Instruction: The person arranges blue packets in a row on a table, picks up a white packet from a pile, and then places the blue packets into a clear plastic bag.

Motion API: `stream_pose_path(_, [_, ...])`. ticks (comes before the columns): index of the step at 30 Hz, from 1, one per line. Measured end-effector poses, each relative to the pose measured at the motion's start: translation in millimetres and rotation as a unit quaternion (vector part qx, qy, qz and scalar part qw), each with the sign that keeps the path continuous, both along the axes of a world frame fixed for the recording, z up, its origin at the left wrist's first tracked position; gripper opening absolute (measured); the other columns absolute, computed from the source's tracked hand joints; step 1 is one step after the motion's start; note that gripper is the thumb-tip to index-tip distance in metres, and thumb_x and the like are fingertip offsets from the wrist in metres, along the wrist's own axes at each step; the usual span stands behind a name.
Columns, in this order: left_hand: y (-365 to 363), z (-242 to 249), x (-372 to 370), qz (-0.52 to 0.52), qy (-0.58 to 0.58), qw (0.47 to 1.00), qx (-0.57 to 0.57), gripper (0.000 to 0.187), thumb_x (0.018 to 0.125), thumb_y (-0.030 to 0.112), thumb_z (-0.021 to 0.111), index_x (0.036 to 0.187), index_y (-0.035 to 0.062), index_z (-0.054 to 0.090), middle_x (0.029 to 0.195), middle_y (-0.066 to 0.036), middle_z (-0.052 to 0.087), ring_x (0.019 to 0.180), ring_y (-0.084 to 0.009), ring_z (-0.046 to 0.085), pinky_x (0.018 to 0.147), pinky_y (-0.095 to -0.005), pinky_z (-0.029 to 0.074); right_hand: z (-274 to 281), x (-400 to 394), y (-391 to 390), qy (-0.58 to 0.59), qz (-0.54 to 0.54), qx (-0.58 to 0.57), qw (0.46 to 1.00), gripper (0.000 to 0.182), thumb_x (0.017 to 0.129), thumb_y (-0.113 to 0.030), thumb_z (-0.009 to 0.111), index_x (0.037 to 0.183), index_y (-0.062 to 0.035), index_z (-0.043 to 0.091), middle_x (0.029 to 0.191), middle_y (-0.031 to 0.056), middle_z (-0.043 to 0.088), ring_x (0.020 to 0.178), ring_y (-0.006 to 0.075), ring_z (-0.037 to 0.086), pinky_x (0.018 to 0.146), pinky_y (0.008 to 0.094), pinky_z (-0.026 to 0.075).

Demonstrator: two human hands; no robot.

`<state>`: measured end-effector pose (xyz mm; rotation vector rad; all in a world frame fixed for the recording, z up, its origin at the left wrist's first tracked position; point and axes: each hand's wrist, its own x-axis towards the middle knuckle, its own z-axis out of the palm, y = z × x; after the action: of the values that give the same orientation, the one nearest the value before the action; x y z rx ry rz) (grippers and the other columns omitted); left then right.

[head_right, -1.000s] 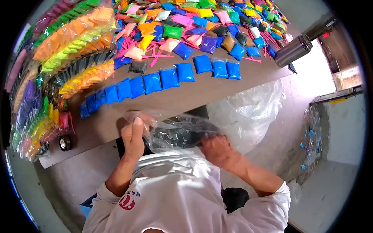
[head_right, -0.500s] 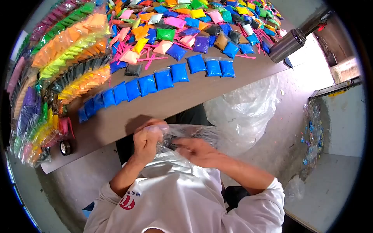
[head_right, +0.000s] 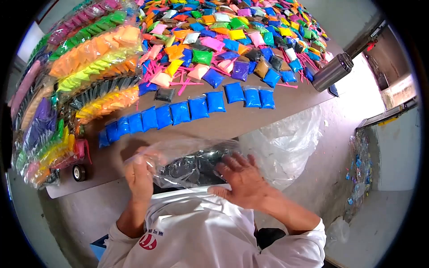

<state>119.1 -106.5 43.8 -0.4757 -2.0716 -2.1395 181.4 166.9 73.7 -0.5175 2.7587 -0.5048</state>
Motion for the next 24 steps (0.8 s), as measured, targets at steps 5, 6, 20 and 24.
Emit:
stream_pose_path(5, [0.9, 34.4, 1.7, 0.048, 0.045, 0.998, 0.021, 0.033, 0.098, 0.011, 0.044, 0.074, -0.0029, 0.060, 0.095, -0.016, 0.071, 0.076, -0.0165, 0.065, 0.064, -0.0303, 0.050, 49.7, -8.4, -13.5, 0.120, -0.025, 0.064, 0.990, 0.071, 0.092, -0.057, 0.059, 0.138, -0.0034, 0.051, 0.140, 0.0251, 0.051, 0.131, 0.0457, 0.046, 0.108, 0.0671, 0.029])
stream_pose_path(6, [0.6, 37.2, 2.0, 0.054, 0.019, 0.996, 0.073, 0.033, 0.098, 0.013, 0.044, 0.074, -0.0030, 0.061, 0.095, -0.016, 0.071, 0.077, -0.0161, 0.064, 0.066, -0.0298, 0.051, 53.3, -12.0, -15.7, 0.120, -0.024, 0.064, 0.990, 0.071, 0.092, -0.057, 0.059, 0.138, -0.0034, 0.051, 0.140, 0.0251, 0.051, 0.131, 0.0457, 0.046, 0.108, 0.0671, 0.029])
stream_pose_path(20, [-11.2, -24.8, -19.7, 0.039, 0.016, 0.997, -0.059, 0.042, 0.101, 0.034, 0.052, 0.109, -0.0053, 0.065, 0.107, -0.014, 0.068, 0.089, -0.0199, 0.064, 0.079, -0.0315, 0.051, -17.2, -76.6, -71.0, 0.072, 0.068, -0.131, 0.986, 0.036, 0.085, -0.011, 0.063, 0.120, -0.0020, 0.064, 0.116, 0.0175, 0.064, 0.111, 0.0354, 0.062, 0.089, 0.0499, 0.053])
stream_pose_path(24, [-11.2, -19.3, -24.0, 0.001, 0.024, 0.996, -0.087, 0.040, 0.094, 0.029, 0.059, 0.113, -0.0059, 0.065, 0.112, -0.017, 0.066, 0.095, -0.0239, 0.064, 0.083, -0.0344, 0.050, -25.3, -85.2, -75.1, 0.049, 0.053, -0.091, 0.993, 0.026, 0.090, -0.014, 0.062, 0.116, -0.0119, 0.066, 0.115, 0.0164, 0.063, 0.110, 0.0376, 0.061, 0.093, 0.0498, 0.051])
